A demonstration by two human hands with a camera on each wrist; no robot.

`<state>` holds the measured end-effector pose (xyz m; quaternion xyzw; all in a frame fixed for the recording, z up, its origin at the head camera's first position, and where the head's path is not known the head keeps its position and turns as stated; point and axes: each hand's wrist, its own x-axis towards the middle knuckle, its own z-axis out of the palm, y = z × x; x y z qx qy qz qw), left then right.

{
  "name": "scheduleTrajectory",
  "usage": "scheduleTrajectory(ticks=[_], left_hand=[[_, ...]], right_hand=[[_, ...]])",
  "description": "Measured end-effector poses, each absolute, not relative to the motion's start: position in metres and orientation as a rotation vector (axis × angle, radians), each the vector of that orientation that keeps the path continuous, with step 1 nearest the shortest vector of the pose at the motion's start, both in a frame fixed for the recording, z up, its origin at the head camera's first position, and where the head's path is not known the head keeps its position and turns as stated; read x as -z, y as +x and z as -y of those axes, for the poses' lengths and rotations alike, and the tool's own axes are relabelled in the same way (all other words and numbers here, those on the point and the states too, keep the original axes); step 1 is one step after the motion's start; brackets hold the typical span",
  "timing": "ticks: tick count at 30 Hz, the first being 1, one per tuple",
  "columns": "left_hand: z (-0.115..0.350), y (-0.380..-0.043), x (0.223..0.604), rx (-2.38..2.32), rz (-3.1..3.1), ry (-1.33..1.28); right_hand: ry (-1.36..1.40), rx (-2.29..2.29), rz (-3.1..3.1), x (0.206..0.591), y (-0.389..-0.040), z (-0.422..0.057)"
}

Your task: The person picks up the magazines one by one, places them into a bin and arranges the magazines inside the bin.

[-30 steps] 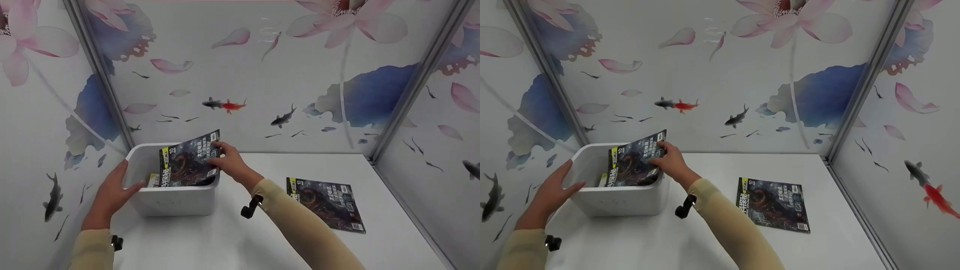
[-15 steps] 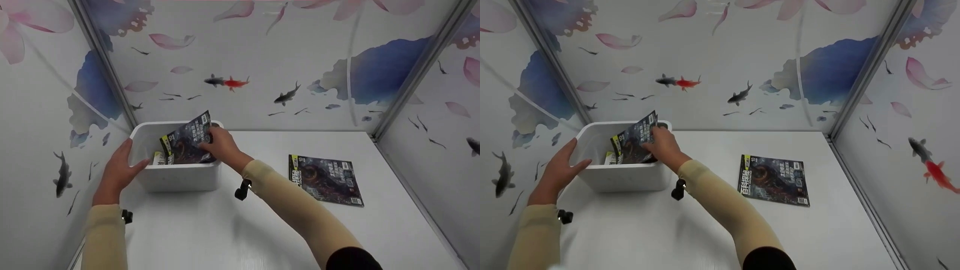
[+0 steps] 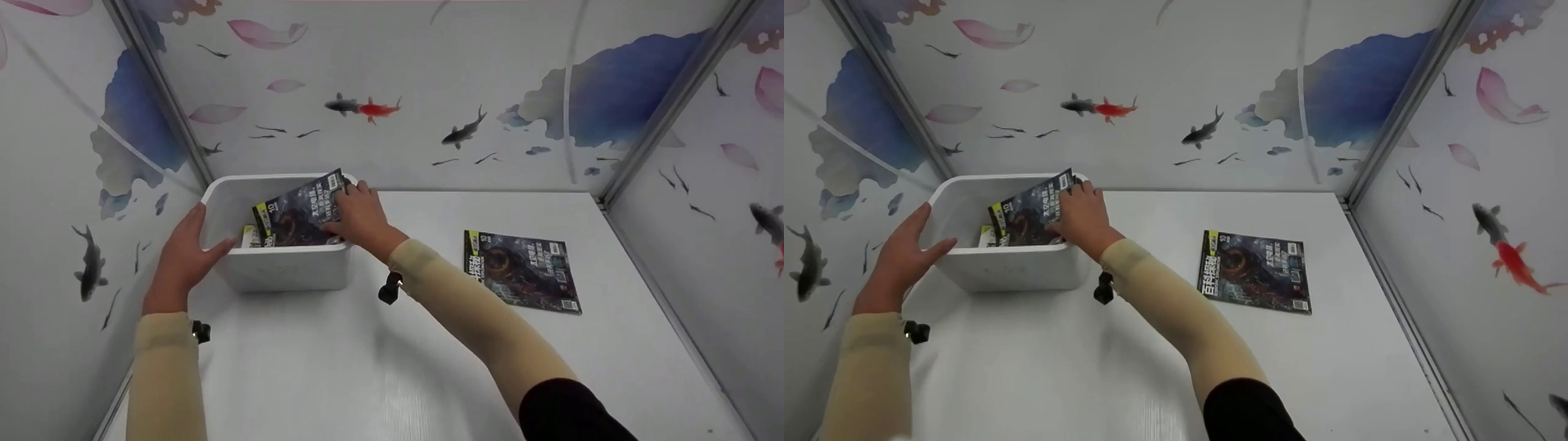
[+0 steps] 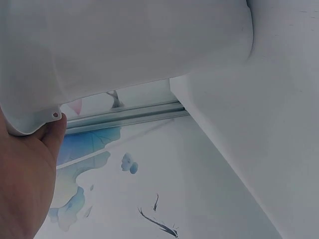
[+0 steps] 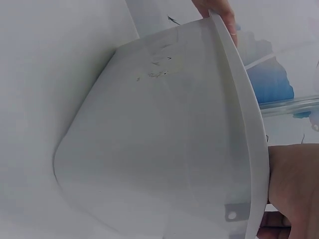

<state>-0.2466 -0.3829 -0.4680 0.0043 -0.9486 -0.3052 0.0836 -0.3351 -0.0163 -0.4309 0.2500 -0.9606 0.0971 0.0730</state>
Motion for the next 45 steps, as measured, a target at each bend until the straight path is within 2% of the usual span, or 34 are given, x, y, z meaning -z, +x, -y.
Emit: scheduleTrajectory(ticks=[13, 21, 29, 45], left_hand=[[0.385, -0.243, 0.467, 0.896, 2.83, 0.013], [0.387, -0.243, 0.468, 0.91, 2.835, 0.036], [0.388, -0.246, 0.467, 0.91, 2.835, 0.033], [0.389, -0.246, 0.466, 0.997, 2.837, 0.087]], right_hand=[[0.837, -0.346, 2.84, 0.433, -0.337, 0.015], [0.803, -0.807, 2.642, 0.438, -0.332, -0.008], [0.749, -1.0, 2.547, 0.465, -0.333, -0.08], [0.393, -1.093, 2.619, 0.522, -0.321, -0.247]])
